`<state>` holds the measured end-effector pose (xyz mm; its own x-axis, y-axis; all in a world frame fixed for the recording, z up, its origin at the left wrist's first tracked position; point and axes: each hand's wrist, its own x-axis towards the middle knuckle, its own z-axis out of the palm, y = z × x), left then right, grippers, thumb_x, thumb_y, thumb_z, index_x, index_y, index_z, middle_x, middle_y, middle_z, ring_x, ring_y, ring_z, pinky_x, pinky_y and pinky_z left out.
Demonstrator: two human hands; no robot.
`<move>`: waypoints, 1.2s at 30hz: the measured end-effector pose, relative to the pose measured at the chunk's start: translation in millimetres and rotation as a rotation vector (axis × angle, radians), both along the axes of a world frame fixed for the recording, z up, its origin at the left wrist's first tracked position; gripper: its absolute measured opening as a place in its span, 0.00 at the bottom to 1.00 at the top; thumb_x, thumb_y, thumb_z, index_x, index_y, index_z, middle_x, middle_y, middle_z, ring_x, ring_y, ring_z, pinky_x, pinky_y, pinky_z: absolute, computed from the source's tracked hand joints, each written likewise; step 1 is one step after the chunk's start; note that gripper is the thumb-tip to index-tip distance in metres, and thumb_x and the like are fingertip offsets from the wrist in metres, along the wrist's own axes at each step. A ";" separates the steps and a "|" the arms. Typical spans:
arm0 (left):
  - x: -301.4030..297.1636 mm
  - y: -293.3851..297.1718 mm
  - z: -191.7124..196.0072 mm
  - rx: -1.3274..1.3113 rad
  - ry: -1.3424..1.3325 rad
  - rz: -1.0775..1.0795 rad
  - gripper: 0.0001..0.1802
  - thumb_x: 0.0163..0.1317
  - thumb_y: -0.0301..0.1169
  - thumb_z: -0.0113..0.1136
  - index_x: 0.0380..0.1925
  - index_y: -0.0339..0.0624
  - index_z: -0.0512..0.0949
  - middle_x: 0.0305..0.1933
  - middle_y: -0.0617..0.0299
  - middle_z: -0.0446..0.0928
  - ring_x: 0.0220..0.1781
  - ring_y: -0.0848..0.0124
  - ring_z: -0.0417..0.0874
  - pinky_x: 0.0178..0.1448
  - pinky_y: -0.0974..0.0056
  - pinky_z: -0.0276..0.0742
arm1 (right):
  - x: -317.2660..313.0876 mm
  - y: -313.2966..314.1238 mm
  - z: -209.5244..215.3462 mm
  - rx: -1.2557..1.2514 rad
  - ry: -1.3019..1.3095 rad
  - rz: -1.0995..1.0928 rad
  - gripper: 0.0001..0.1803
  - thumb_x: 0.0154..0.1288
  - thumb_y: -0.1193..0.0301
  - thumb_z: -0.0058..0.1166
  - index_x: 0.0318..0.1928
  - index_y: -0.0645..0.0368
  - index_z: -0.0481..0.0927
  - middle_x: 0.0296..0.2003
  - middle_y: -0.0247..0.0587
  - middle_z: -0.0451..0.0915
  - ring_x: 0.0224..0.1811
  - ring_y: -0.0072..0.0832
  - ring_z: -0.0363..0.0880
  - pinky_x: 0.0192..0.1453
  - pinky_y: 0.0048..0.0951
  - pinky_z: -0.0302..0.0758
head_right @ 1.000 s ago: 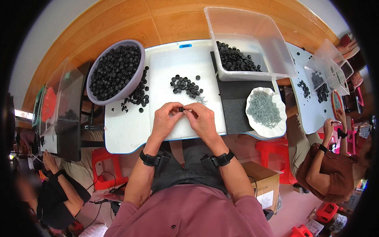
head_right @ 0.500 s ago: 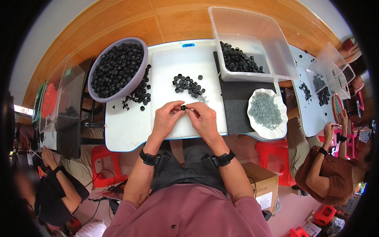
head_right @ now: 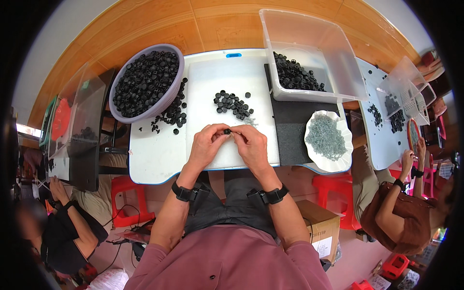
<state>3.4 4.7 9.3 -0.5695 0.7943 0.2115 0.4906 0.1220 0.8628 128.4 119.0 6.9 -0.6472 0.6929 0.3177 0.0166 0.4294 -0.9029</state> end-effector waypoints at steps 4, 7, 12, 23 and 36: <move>-1.8 -0.1 1.9 -0.050 -0.110 0.018 0.17 0.62 0.27 0.71 0.52 0.38 0.84 0.38 0.52 0.85 0.35 0.66 0.87 0.42 0.63 0.83 | 0.2 0.3 -1.9 0.000 -0.004 0.007 0.07 0.64 0.81 0.64 0.42 0.64 0.88 0.34 0.43 0.87 0.30 0.28 0.84 0.35 0.26 0.78; -3.6 -0.7 -1.3 -0.056 -0.143 0.008 0.18 0.62 0.28 0.71 0.52 0.37 0.84 0.40 0.51 0.86 0.37 0.66 0.88 0.44 0.64 0.84 | -0.1 0.4 -2.1 0.014 -0.012 0.005 0.07 0.64 0.81 0.64 0.42 0.64 0.88 0.34 0.43 0.87 0.30 0.28 0.84 0.35 0.27 0.78; -3.8 -1.5 -0.4 -0.056 -0.091 0.006 0.16 0.62 0.28 0.72 0.50 0.36 0.85 0.40 0.53 0.87 0.38 0.68 0.89 0.45 0.65 0.84 | -0.1 0.2 -2.3 -0.012 -0.005 0.018 0.07 0.63 0.82 0.63 0.42 0.64 0.88 0.35 0.43 0.87 0.32 0.29 0.85 0.36 0.26 0.79; 3.3 -2.2 -5.5 0.030 0.034 0.046 0.13 0.61 0.27 0.73 0.45 0.36 0.85 0.38 0.55 0.86 0.37 0.67 0.89 0.43 0.65 0.84 | -1.0 0.6 0.3 0.183 0.039 0.040 0.07 0.62 0.84 0.63 0.41 0.64 0.87 0.36 0.45 0.88 0.36 0.36 0.88 0.39 0.31 0.82; -0.1 -2.5 -7.7 0.046 0.040 0.012 0.13 0.61 0.25 0.71 0.46 0.36 0.84 0.37 0.52 0.86 0.38 0.63 0.90 0.42 0.63 0.86 | -2.5 -3.7 1.5 0.399 0.023 0.032 0.10 0.59 0.83 0.65 0.41 0.60 0.87 0.34 0.43 0.88 0.33 0.38 0.87 0.36 0.33 0.82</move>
<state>3.3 2.3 1.5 -0.5689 0.7765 0.2709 0.5239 0.0882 0.8472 125.9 115.3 8.4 -0.6557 0.4919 0.5728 -0.0206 0.7467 -0.6648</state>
